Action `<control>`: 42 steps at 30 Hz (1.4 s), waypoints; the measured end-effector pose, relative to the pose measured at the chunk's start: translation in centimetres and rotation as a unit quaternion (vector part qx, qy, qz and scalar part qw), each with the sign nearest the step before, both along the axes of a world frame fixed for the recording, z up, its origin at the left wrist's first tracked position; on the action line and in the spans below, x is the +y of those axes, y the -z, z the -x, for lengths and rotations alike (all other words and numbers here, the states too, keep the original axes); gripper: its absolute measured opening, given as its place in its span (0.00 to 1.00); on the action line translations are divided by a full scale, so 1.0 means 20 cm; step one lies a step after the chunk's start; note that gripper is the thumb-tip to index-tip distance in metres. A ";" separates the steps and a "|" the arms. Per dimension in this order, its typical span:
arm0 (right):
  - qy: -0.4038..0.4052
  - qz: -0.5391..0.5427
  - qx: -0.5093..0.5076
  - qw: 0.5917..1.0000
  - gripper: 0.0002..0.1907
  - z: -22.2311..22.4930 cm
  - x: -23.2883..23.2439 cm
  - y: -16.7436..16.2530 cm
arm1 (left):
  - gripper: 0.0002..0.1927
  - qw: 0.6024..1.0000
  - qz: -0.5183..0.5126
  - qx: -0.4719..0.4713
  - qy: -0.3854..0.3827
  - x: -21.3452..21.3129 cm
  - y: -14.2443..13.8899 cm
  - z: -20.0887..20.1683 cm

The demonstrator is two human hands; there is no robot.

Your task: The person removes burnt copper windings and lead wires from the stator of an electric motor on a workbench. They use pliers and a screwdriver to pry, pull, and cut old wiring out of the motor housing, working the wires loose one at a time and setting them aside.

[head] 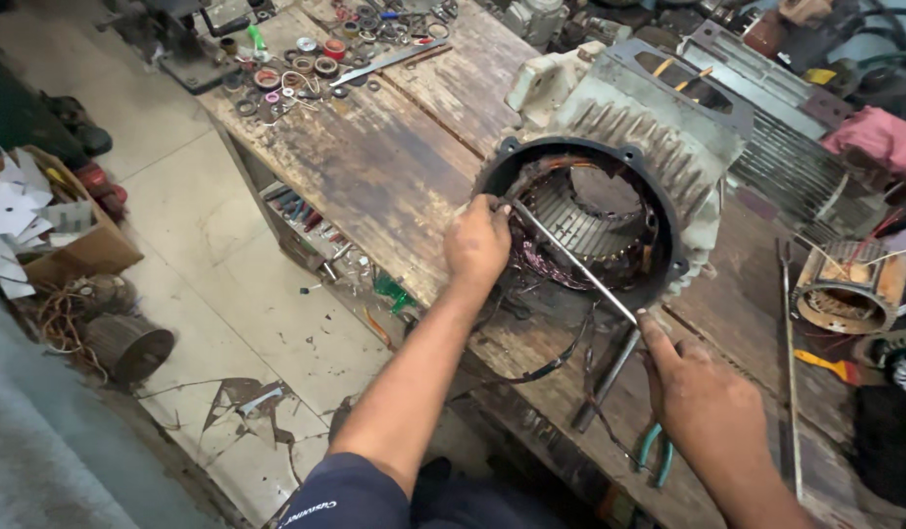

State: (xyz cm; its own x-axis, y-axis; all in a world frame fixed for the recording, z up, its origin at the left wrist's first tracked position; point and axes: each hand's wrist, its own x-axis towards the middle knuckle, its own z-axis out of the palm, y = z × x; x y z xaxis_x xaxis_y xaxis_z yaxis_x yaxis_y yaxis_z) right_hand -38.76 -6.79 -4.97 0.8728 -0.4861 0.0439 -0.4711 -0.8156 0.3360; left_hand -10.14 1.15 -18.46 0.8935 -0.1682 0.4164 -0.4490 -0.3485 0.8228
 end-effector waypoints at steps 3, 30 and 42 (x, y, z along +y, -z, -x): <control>0.010 -0.003 0.007 1.000 0.27 0.00 0.03 -0.03 | 0.12 1.000 0.012 0.012 -0.006 0.02 -0.04 0.02; -0.133 0.103 0.231 0.958 0.19 -0.57 -0.06 -0.74 | 0.20 0.994 -0.094 -0.053 0.035 0.02 0.00 -0.04; -0.305 0.381 0.161 0.858 0.29 -0.37 -0.02 -0.71 | 0.14 0.991 -0.083 -0.094 0.047 0.04 0.00 -0.05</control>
State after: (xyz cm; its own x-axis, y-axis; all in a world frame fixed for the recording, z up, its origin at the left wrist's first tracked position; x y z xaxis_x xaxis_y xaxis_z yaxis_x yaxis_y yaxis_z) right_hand -31.40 -7.27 9.27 0.9810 0.1278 -0.1460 0.1833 -0.3633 0.9135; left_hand -9.20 1.89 -18.39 0.7796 -0.3266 0.5344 -0.6262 -0.4211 0.6562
